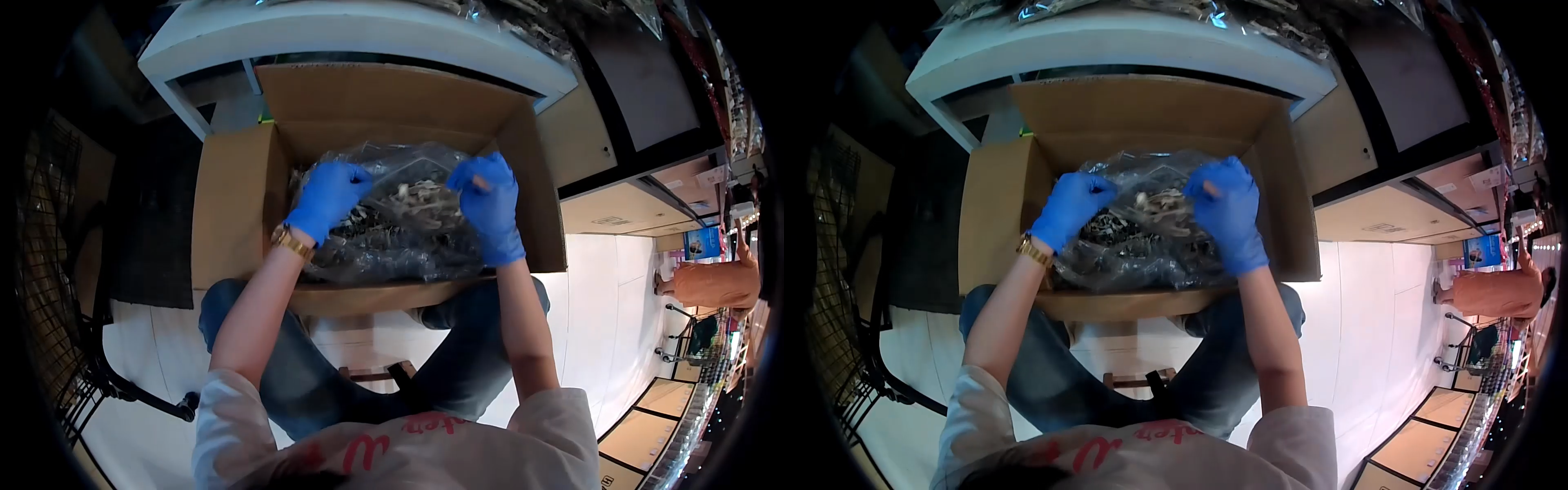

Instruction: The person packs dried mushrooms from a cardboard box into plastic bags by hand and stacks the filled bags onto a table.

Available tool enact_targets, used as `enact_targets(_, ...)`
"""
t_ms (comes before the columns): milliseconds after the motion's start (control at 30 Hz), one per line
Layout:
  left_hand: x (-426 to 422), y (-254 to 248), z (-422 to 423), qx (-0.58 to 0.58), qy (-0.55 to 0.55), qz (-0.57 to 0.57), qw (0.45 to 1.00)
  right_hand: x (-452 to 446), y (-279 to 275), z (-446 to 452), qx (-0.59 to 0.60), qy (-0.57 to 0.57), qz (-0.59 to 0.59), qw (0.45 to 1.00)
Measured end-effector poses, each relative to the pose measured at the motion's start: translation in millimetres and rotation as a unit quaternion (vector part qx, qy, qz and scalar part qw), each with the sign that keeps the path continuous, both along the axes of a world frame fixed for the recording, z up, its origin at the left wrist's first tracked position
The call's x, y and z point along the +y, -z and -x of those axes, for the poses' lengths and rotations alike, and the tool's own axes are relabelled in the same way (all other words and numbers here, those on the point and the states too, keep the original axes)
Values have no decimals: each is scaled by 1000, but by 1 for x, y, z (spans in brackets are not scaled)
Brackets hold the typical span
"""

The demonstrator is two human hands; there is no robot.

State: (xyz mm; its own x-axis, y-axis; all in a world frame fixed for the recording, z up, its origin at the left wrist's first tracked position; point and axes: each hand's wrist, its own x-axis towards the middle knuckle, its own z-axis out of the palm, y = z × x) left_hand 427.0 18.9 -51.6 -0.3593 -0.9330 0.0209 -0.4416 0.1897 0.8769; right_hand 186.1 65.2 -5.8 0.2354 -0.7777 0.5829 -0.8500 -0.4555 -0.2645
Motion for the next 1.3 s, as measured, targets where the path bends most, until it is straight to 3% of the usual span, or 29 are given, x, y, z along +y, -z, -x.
enact_targets(67, -1, -8, 2, -90, 43, 7, 995, -9, 8, 7, -3, 47, -18, 999)
enact_targets(133, 8, -16, 4, -72, 51, 59, 994, -4, 1, 12, -27, 50, -15, 998)
enact_targets(200, 11, -23, -5, 39, -25, 112, 993, -5, 2, 15, -48, 52, -18, 997)
enact_targets(233, 5, -19, -10, 1, -40, 16, 999, -9, 13, 14, -13, 49, -9, 999)
enact_targets(267, 8, -18, -9, -1, -37, 14, 999, -10, 19, 6, 21, 46, 0, 999)
enact_targets(333, 7, -22, -7, -28, -27, 86, 996, -9, 20, -1, -18, 39, 28, 999)
enact_targets(367, 12, -30, -7, 17, -34, 150, 988, -3, 7, -5, -49, 16, 44, 998)
enact_targets(467, 0, -9, -19, 12, -54, 67, 996, 0, 3, -5, -50, 42, 49, 997)
enact_targets(533, 8, -18, -14, -11, -35, 105, 994, -12, 25, 4, -60, 3, 50, 997)
enact_targets(633, 23, -38, -17, 38, -35, 151, 987, 11, -4, -7, -38, 12, 69, 997)
enact_targets(733, 2, 8, -24, 49, -30, 101, 993, -6, 34, 0, 28, 63, -24, 997)
enact_targets(867, 16, -28, -17, 67, -32, 167, 983, -1, 10, -21, -5, 36, 47, 998)
enact_targets(967, 11, -7, -17, 56, -48, 115, 991, -11, 41, -17, -26, 93, -66, 993)
enact_targets(1067, 9, -10, -13, 130, -67, 141, 979, 4, 3, -18, -55, 45, 63, 995)
enact_targets(1200, 8, -6, -18, 96, -56, 74, 991, 0, 19, -15, -105, 103, -2, 989)
enact_targets(1233, 12, -10, -15, 79, -69, 129, 986, -1, 20, -14, -108, 103, 4, 989)
enact_targets(1300, 14, -27, -18, 76, -67, 117, 988, 8, -2, -14, -116, 43, 86, 989)
